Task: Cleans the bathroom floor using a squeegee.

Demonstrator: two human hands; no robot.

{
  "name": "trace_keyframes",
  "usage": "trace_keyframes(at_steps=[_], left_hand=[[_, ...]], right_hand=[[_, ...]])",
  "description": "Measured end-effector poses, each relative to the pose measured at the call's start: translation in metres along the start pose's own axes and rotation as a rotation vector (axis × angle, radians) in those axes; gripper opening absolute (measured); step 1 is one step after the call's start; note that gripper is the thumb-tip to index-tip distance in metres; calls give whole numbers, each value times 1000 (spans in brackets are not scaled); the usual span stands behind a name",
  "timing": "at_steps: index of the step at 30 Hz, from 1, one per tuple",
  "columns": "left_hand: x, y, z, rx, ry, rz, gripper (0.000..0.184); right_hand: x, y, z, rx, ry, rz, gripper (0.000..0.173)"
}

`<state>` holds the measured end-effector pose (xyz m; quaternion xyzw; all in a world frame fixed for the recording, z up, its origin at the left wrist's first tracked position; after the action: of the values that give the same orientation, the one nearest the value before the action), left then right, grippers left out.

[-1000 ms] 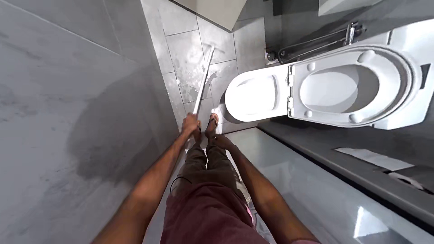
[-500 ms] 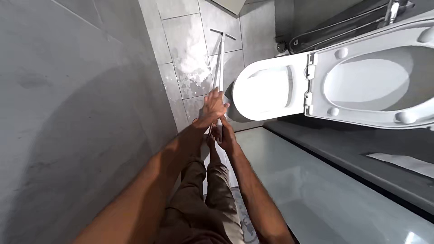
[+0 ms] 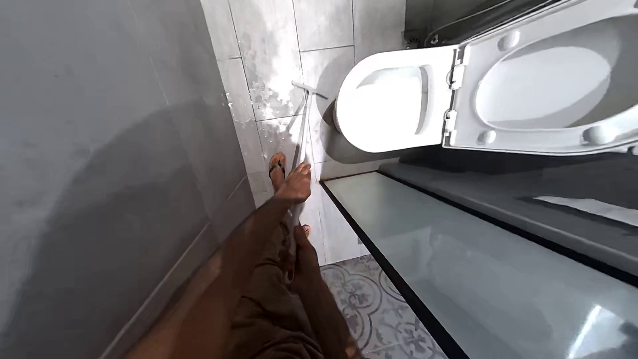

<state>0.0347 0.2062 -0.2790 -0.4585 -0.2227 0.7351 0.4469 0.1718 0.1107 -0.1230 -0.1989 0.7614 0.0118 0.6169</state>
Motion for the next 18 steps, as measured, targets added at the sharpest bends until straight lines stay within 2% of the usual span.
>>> trace_keyframes(at_steps=[2, 5, 7, 11, 14, 15, 18], left_hand=[[-24, -14, -39, 16, -57, -25, 45], [-60, -36, -103, 28, 52, 67, 47], [-86, -55, -145, -7, 55, 106, 43], [-140, -100, -198, -88, 143, 184, 38], [-164, -132, -221, -195, 197, 171, 40], [-169, -141, -221, -256, 162, 183, 40], [-168, -152, -167, -461, -104, 337, 41]], right_hand=[[-13, -27, 35, 4, 5, -31, 38], [-32, -64, 92, -8, 65, -46, 34], [-49, -92, 129, 16, 81, -85, 32], [-87, -134, 182, 25, 30, -136, 27], [-118, -147, 201, 37, 60, -187, 27], [-129, -143, 202, 20, 81, -183, 26], [-145, -103, 193, -145, 102, -54, 25]])
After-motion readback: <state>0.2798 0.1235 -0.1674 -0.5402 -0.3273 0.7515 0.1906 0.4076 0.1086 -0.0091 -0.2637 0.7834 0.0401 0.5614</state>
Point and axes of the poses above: each hand's wrist, its own x-axis towards the middle knuckle, its own z-axis out of the back of the hand, y = z × x, the point moved 10 cm from there along x, towards the middle knuckle, and after that the axes turned 10 degrees about -z, right-handed, at the moved point
